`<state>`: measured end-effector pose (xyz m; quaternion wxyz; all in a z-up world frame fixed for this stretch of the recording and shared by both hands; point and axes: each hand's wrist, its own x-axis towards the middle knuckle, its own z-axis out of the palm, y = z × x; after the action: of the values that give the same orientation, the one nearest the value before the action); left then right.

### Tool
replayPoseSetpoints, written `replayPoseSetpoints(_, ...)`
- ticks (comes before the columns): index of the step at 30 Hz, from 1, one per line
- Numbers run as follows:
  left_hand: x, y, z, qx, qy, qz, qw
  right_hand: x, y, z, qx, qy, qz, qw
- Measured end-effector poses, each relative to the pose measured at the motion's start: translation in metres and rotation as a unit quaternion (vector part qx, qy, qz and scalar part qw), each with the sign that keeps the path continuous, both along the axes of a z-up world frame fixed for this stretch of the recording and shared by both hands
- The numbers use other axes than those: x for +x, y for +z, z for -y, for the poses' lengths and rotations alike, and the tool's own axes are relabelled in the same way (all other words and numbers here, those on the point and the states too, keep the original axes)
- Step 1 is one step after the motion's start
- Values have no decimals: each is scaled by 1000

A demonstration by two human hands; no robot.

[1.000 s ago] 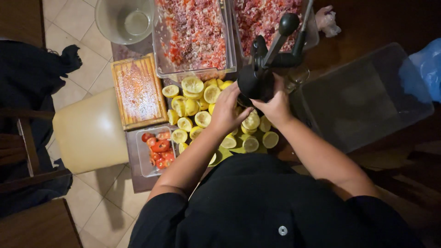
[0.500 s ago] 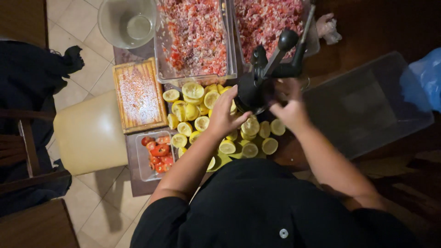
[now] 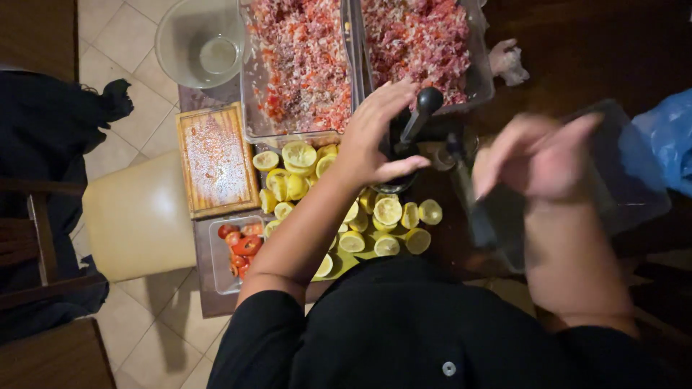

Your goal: Cutting lemons, extracting juice with a manual press, and bagging the pieces.

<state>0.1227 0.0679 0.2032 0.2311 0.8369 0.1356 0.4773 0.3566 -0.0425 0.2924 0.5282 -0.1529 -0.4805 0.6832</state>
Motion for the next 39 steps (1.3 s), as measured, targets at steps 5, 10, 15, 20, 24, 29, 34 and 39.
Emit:
replayPoseSetpoints(5,14,9,-7,-40,-25,-21,999,41,-121,-24,-240,-38,252,937)
replayPoseSetpoints(10,22,7,-6,-59,-38,17,997,14,-90,-89,-307,-116,116,938)
replayPoseSetpoints(15,26,6,-10,-49,-48,46,997,-4,-41,-139,-295,-306,45,904)
replayPoseSetpoints(20,30,9,-17,-42,-78,67,994,1,13,-152,-250,-289,-11,924)
replayPoseSetpoints(24,32,11,-19,-37,-93,75,992,-16,39,-129,-176,-332,-21,926)
replayPoseSetpoints(29,32,8,-23,-35,-107,68,991,-44,49,-82,-18,-404,21,914)
replayPoseSetpoints(34,32,13,-26,-28,-129,58,990,-51,16,-33,186,-448,70,872)
replayPoseSetpoints(39,31,10,-24,-25,-136,47,989,-74,-2,25,298,-418,30,858)
